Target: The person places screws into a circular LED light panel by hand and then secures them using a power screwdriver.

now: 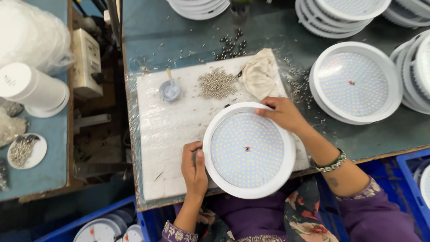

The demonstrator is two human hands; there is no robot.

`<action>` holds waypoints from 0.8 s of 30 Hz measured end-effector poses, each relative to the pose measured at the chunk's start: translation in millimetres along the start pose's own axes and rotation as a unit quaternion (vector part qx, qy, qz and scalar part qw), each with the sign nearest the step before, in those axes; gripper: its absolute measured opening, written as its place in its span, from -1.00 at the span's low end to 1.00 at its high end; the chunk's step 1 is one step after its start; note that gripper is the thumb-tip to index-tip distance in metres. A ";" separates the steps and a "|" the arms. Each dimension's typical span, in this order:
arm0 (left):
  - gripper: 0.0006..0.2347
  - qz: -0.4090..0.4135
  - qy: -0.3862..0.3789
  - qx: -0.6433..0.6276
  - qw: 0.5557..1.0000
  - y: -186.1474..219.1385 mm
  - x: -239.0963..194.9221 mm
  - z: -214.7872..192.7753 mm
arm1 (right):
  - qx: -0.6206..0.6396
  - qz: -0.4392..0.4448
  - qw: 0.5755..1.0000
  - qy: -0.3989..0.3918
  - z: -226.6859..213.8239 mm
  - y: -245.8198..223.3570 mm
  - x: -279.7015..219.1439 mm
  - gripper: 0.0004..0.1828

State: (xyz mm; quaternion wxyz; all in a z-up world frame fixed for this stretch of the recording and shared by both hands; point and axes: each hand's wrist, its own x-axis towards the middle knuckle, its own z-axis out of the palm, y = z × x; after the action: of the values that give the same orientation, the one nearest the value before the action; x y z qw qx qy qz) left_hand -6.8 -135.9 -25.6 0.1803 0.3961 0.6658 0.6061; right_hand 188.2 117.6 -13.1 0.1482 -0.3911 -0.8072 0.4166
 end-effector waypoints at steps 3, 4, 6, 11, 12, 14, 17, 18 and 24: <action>-0.79 0.008 0.025 0.042 0.999 1.4 0.7 4.8 | -0.100 -0.145 0.983 0.057 4.1 -19.0 -4.5 -0.73; -0.78 0.024 0.027 0.070 0.997 2.2 2.0 6.1 | -0.081 -0.143 0.983 0.079 -0.1 -23.4 -8.1 -0.73; -0.82 0.011 0.016 0.081 0.997 3.5 2.6 8.2 | -0.045 -0.141 0.982 0.120 -11.0 -28.8 -22.3 -0.71; -0.75 0.058 -0.019 0.139 0.988 13.0 5.5 8.6 | -0.080 -0.150 0.969 0.181 -12.2 -29.9 -89.8 -0.67; -0.72 0.070 -0.033 0.145 0.986 16.2 7.1 7.0 | -0.099 -0.156 0.966 0.180 -7.2 -27.1 -102.0 -0.63; -0.63 0.112 -0.081 0.184 0.973 22.5 11.8 3.7 | -0.112 -0.189 0.960 0.176 2.7 -17.0 -123.1 -0.49; -0.47 0.178 -0.199 0.254 0.930 33.7 19.9 -3.2 | -0.087 -0.207 0.963 0.150 10.0 0.4 -136.1 -0.26; -0.42 0.185 -0.250 0.259 0.915 37.4 21.0 -2.6 | -0.070 -0.209 0.966 0.139 12.7 4.5 -138.5 -0.18; -0.24 0.175 -0.343 0.329 0.862 50.9 28.6 19.5 | -0.099 -0.194 0.965 0.143 15.5 17.0 -132.7 -0.19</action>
State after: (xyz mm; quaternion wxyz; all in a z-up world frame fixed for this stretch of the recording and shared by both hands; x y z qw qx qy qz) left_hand 5.2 -104.1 25.7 0.1476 0.7256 0.6419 0.1994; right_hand 274.4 14.6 -24.5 0.3007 -0.2954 -0.8753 0.2371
